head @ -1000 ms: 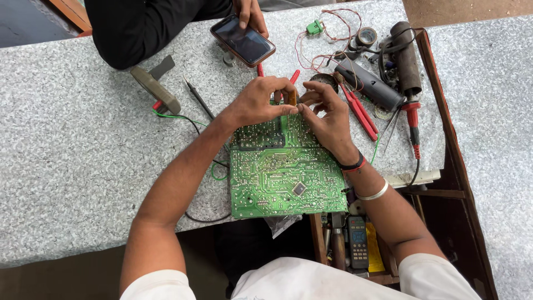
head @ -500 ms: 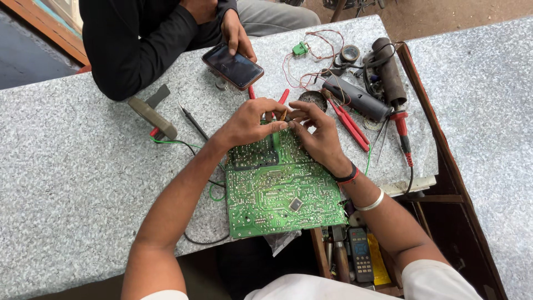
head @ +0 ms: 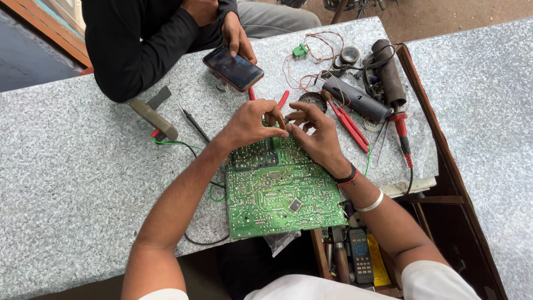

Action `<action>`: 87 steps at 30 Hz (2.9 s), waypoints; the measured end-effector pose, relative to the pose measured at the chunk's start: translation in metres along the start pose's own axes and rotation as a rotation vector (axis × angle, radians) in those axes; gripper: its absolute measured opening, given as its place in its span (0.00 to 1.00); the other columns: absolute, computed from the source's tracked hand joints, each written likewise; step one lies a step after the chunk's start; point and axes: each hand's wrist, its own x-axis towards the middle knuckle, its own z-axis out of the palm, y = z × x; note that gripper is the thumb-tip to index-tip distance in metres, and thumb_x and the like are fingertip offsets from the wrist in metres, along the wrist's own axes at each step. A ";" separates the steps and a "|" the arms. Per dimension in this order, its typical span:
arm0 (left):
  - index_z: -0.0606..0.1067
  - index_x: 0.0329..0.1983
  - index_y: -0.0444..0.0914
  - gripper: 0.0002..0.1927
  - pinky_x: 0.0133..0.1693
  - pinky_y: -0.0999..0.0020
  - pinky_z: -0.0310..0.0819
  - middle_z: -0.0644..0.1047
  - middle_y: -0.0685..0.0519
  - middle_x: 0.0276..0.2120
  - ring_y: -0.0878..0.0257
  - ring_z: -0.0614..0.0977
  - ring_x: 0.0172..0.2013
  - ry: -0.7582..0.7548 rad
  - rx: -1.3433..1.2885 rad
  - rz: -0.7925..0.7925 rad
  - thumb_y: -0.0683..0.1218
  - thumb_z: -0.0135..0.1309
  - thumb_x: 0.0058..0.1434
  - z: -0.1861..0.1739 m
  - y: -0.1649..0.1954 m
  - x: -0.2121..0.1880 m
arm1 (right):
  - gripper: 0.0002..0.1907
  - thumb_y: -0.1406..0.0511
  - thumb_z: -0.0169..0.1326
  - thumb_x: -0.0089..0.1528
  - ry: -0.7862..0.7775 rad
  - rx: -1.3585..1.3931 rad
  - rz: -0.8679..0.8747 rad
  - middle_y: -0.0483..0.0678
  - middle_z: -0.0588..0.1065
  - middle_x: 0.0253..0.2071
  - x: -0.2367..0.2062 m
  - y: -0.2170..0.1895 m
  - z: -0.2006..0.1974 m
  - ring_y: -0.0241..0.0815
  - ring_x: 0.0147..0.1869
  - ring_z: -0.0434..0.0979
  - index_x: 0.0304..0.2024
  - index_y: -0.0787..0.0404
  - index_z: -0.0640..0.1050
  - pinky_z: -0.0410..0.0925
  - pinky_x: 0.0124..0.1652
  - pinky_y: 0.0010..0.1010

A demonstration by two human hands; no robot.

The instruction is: The person works on a green circuit board at a repair bench, holding the board steady while using a soldering iron on its components. They pick up and position small electronic parts, press them onto the board, and touch the soldering iron to the joints, occasionally reaching across the cluttered workbench.

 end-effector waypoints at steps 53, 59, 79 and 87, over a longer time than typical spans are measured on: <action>0.80 0.45 0.37 0.19 0.39 0.66 0.77 0.82 0.54 0.34 0.65 0.82 0.34 0.008 -0.039 -0.061 0.50 0.71 0.54 0.001 -0.003 0.001 | 0.22 0.71 0.63 0.64 0.017 0.123 0.023 0.45 0.79 0.48 -0.001 0.001 -0.002 0.29 0.47 0.78 0.59 0.64 0.74 0.70 0.41 0.20; 0.78 0.58 0.39 0.24 0.46 0.61 0.77 0.82 0.50 0.46 0.60 0.82 0.40 0.040 0.049 0.120 0.46 0.67 0.57 0.007 -0.014 0.002 | 0.21 0.73 0.62 0.65 -0.021 0.123 0.002 0.48 0.79 0.54 0.002 0.003 -0.004 0.30 0.48 0.77 0.59 0.66 0.73 0.71 0.45 0.21; 0.80 0.48 0.38 0.19 0.45 0.61 0.75 0.81 0.49 0.41 0.55 0.82 0.42 -0.203 0.013 -0.102 0.52 0.69 0.58 -0.020 -0.027 -0.005 | 0.19 0.70 0.62 0.70 0.226 0.524 0.153 0.48 0.80 0.48 -0.016 0.009 -0.052 0.34 0.42 0.79 0.62 0.66 0.72 0.73 0.39 0.25; 0.72 0.61 0.38 0.30 0.43 0.67 0.82 0.79 0.51 0.50 0.62 0.81 0.45 0.066 0.020 0.096 0.49 0.69 0.58 -0.003 0.023 -0.001 | 0.21 0.70 0.62 0.72 0.214 0.359 0.017 0.50 0.80 0.49 -0.039 0.001 -0.034 0.36 0.46 0.82 0.64 0.65 0.68 0.73 0.39 0.24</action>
